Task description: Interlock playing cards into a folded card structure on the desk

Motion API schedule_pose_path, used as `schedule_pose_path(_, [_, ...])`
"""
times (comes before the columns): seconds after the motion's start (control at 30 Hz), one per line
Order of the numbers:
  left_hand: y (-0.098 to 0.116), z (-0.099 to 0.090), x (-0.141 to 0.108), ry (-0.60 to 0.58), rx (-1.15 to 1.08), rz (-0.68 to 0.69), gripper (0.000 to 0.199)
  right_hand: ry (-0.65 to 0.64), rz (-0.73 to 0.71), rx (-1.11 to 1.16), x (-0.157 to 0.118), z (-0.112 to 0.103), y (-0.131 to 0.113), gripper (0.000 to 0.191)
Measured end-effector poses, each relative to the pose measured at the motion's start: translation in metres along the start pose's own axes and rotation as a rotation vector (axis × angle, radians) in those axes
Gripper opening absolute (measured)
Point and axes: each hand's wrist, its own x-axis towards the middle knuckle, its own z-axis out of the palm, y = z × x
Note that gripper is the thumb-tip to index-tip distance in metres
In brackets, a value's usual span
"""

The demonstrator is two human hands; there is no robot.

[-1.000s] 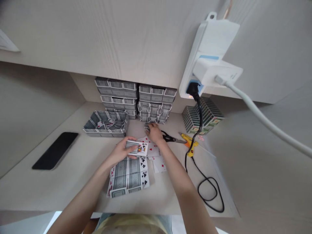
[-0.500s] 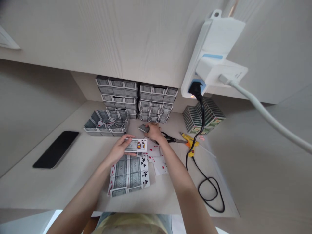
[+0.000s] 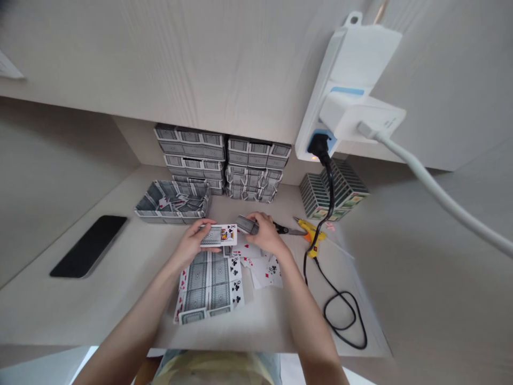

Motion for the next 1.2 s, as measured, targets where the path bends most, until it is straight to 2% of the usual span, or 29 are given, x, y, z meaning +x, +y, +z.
schedule_pose_path(0.17, [0.000, 0.000, 0.000, 0.005, -0.016, 0.012, 0.028, 0.005, 0.050, 0.300, -0.028, 0.010, 0.016, 0.046])
schedule_pose_path(0.4, [-0.004, -0.001, 0.004, 0.037, -0.016, 0.070, 0.033, 0.132, 0.001, 0.528, -0.037, 0.024, 0.015, 0.051])
schedule_pose_path(0.7, [-0.007, -0.002, 0.004, 0.027, 0.050, 0.080, 0.038, 0.247, -0.078, 0.294, -0.044, 0.026, 0.003, 0.046])
schedule_pose_path(0.97, [-0.009, 0.000, 0.003, 0.008, 0.073, 0.066, 0.037, 0.234, -0.124, 0.213, -0.048, 0.027, -0.004, 0.048])
schedule_pose_path(1.2, [-0.005, -0.002, 0.000, -0.050, 0.142, 0.045, 0.038, 0.201, -0.130, 0.169, -0.051, 0.034, -0.010, 0.057])
